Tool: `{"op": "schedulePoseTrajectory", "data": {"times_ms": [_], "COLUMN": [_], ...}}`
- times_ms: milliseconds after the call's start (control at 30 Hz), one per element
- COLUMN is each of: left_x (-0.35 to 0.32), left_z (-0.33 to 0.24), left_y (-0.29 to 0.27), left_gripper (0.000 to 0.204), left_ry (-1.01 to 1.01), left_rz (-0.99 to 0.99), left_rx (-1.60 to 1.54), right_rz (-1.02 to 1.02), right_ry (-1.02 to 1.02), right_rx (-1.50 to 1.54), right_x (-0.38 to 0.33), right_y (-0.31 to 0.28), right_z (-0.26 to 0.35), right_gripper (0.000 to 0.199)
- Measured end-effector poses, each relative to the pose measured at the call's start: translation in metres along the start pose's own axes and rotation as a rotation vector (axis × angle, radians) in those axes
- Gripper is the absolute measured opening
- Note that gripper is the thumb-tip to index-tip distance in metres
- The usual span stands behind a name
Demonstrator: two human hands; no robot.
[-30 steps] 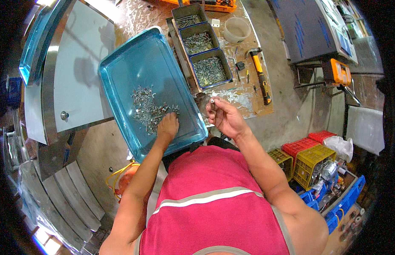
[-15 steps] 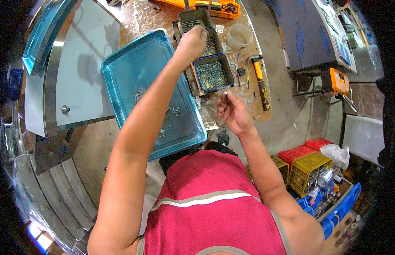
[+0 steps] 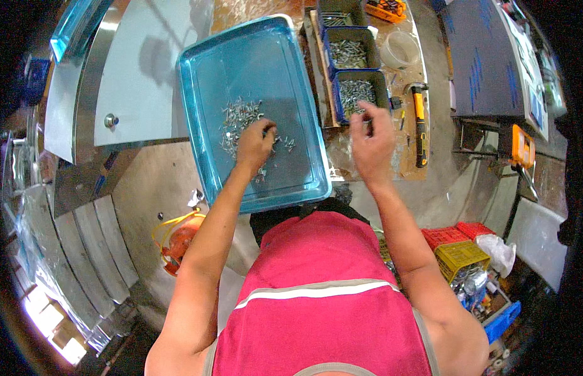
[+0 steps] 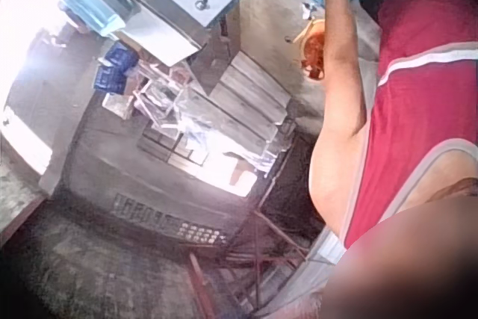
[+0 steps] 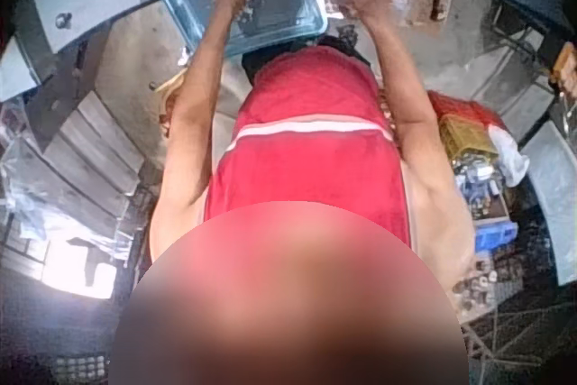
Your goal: The person sorts small metal fasteners from a blue tray into several smaller blue bins on a workbench. They repeatedly pick up fasteners by hand and place them into the bins, occasionally adjusting the pile in the tray.
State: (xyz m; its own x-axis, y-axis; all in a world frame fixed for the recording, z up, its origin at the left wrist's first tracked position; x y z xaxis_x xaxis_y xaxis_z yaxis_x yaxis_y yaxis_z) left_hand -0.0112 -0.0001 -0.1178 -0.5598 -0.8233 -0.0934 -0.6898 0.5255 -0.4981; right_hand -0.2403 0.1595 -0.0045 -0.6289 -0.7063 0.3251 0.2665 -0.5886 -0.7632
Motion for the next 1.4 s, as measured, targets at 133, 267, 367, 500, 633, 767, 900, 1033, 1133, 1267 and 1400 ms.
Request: {"op": "schedulePoseTrajectory", "data": {"times_ms": [133, 267, 367, 500, 633, 767, 900, 1033, 1133, 1267, 1400], "left_x": [-0.022, -0.014, -0.015, -0.023, -0.029, -0.025, -0.021, -0.031, -0.039, -0.038, -0.034], "left_z": [0.04, 0.058, 0.057, 0.061, 0.058, 0.056, 0.054, 0.055, 0.052, 0.048, 0.036], "left_y": [0.026, 0.04, 0.036, 0.022, 0.023, 0.027, 0.027, 0.025, 0.034, 0.048, 0.047], "left_gripper": [0.019, 0.022, 0.018, 0.02, 0.019, 0.018, 0.02, 0.021, 0.02, 0.02, 0.018], "left_ry": [0.17, 0.114, 0.154, -0.04, -0.044, -0.05, -0.018, -0.009, 0.03, 0.101, 0.1], "left_rz": [0.094, 0.227, 0.222, 0.035, 0.04, 0.11, 0.179, 0.228, 0.181, 0.101, 0.104], "left_rx": [0.215, 0.421, 0.422, 0.075, 0.04, 0.124, 0.184, 0.219, 0.247, 0.313, 0.334], "right_rz": [0.215, 0.492, 0.357, 0.395, 0.428, 0.431, 0.466, 0.62, 0.831, 0.825, 0.848], "right_ry": [-0.235, -0.438, -0.62, -0.726, -0.719, -0.709, -0.483, 0.327, 0.987, 1.105, 1.093], "right_rx": [0.073, -0.321, -0.341, -0.458, -0.499, -0.426, -0.263, 0.337, 0.916, 1.136, 1.225], "right_x": [-0.051, -0.084, -0.092, -0.094, -0.095, -0.095, -0.095, -0.107, -0.129, -0.139, -0.142], "right_y": [0.074, 0.14, 0.16, 0.181, 0.189, 0.185, 0.169, 0.147, 0.138, 0.135, 0.136], "right_z": [0.026, 0.021, 0.024, 0.021, 0.013, 0.013, 0.017, -0.005, -0.024, -0.028, -0.031], "right_gripper": [0.016, 0.019, 0.014, 0.015, 0.011, 0.011, 0.015, 0.022, 0.028, 0.04, 0.043]}}
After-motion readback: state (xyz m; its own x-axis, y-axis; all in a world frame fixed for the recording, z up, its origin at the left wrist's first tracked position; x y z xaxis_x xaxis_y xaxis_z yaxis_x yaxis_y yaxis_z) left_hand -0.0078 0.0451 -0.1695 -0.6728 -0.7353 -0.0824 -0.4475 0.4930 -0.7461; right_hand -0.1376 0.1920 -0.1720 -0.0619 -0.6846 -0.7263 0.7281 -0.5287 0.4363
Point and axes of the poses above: each hand's wrist, its own x-axis towards the middle knuckle, its own y-axis out of the palm, z = x × y, the point moved 4 cm from there along x, towards the middle knuckle, and after that the axes turned 15 degrees about -x, right-handed, at the moved point
